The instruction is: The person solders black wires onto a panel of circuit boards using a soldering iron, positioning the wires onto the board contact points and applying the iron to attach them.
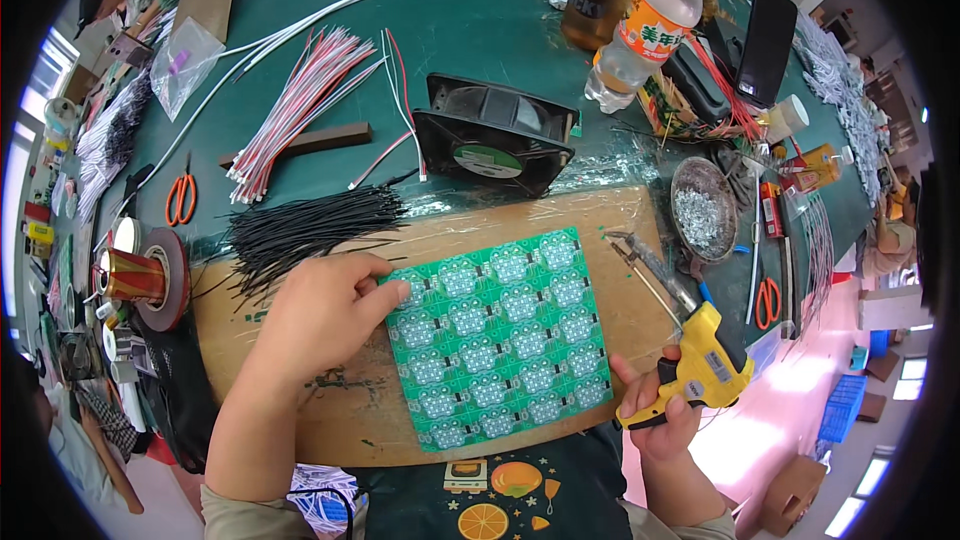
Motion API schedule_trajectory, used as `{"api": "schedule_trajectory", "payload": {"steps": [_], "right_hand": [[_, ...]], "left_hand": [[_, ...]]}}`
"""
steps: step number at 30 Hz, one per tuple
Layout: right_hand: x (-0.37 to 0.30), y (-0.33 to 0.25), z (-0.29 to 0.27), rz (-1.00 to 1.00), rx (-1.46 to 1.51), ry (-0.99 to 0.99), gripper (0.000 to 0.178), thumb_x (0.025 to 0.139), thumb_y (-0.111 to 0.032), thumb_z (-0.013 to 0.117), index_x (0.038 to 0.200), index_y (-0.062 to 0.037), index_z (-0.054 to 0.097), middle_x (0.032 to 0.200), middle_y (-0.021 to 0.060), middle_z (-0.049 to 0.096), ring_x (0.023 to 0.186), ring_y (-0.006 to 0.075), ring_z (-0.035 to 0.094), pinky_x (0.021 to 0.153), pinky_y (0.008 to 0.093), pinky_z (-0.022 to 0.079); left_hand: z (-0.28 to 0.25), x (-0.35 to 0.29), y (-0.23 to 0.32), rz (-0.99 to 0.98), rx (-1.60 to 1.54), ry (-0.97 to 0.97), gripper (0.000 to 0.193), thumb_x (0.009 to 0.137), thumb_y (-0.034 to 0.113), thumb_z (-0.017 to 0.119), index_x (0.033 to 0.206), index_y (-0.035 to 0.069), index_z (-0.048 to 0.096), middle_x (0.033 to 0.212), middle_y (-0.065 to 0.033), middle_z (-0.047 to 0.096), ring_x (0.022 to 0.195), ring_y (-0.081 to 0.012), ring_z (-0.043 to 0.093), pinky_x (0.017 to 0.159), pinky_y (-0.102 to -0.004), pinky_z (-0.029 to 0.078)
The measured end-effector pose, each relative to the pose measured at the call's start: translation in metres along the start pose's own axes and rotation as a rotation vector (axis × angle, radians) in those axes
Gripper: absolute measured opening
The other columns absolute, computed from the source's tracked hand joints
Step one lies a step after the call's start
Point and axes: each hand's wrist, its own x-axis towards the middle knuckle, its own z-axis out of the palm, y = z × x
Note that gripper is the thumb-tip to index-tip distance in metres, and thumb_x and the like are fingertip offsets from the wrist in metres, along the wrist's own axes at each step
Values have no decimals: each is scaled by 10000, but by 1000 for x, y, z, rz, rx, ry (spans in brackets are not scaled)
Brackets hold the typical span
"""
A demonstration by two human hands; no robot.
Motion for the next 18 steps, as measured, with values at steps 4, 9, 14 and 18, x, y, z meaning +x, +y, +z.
{"api": "schedule_trajectory", "payload": {"steps": [4,9,14,18], "right_hand": [[-2,-2,0,72,152,3,697,954,-294,788,1507,-24,460,824,91,670,709,285,733,1242,592,370],[-4,-1,-5,91,130,-4,712,957,-304,788,1507,-9,445,807,85,662,684,276,725,1246,579,381],[-6,-1,-8,59,48,-18,683,987,-328,736,1503,-5,428,772,63,622,641,225,691,1245,566,394],[-6,-7,-15,0,-71,-18,667,999,-331,700,1498,12,419,755,44,591,607,191,660,1268,563,363]], "left_hand": [[-8,4,2,-31,-78,-62,342,958,328,732,1057,7,800,851,-190,761,779,-361,743,744,-444,566],[-6,4,-5,-55,-101,-92,362,982,360,690,1034,19,800,828,-191,751,804,-369,743,745,-452,564],[-5,6,-15,24,-15,-34,272,993,277,701,1082,37,793,859,-150,753,764,-265,723,730,-390,556],[-11,15,-28,236,117,218,194,933,214,717,1005,45,780,928,-126,733,824,-327,715,761,-415,571]]}}
